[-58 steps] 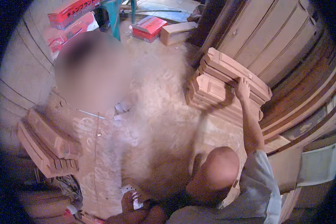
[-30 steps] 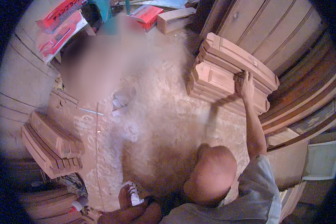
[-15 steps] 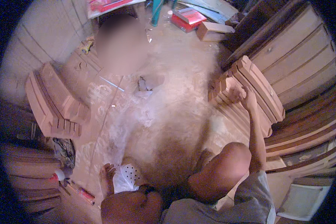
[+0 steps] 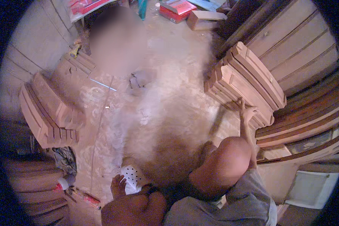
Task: The person picks up finished wood components from the floor and stacks them one by one into a vertical pile.
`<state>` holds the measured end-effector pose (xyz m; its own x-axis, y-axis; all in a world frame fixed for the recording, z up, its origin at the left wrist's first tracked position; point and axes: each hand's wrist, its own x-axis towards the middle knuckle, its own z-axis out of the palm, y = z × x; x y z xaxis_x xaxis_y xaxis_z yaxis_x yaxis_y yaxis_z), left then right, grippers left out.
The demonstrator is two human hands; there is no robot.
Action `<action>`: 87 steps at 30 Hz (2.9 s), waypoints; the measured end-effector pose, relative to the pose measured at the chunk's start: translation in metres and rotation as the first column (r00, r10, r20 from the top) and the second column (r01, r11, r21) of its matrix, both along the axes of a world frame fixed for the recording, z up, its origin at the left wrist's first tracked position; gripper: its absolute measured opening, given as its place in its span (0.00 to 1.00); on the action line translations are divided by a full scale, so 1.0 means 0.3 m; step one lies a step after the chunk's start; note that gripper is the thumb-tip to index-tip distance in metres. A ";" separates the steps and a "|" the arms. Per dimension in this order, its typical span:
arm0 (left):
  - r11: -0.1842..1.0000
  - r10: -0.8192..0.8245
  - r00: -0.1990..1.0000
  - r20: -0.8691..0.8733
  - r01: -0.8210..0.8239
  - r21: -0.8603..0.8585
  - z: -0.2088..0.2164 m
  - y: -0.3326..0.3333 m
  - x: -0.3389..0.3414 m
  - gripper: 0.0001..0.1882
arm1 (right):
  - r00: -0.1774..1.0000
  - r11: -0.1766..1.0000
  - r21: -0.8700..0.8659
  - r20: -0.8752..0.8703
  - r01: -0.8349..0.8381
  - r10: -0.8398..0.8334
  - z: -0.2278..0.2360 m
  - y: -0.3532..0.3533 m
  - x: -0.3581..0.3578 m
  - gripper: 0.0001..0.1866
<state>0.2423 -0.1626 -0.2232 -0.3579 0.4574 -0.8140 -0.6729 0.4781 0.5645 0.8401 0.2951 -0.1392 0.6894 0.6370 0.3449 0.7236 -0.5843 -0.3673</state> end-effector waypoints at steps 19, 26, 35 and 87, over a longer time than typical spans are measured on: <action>0.105 -0.614 0.007 -0.789 0.992 -0.073 0.756 1.743 0.714 0.25 | 0.693 0.785 0.551 -0.683 0.283 0.230 -0.222 -0.359 0.972 0.32; 0.441 -0.534 0.318 -0.783 0.895 0.063 0.247 1.997 1.177 0.31 | 0.340 0.672 0.684 -0.727 0.283 0.597 -0.131 -0.101 0.769 0.34; 0.528 -0.453 0.332 -0.827 0.847 0.051 0.170 1.954 1.419 0.31 | 0.406 0.622 0.760 -0.637 0.187 0.656 -0.172 -0.125 0.941 0.33; 0.576 -0.365 0.370 -0.854 0.811 0.106 0.137 1.992 1.467 0.33 | 0.612 0.726 0.682 -0.540 -0.083 0.578 -0.126 -0.125 0.866 0.36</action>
<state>0.6824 0.4350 -0.1822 -0.1305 0.9896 -0.0599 0.3946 0.1073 0.9126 1.0999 0.2576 -0.1771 0.6402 0.7324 0.2318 0.2023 0.1304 -0.9706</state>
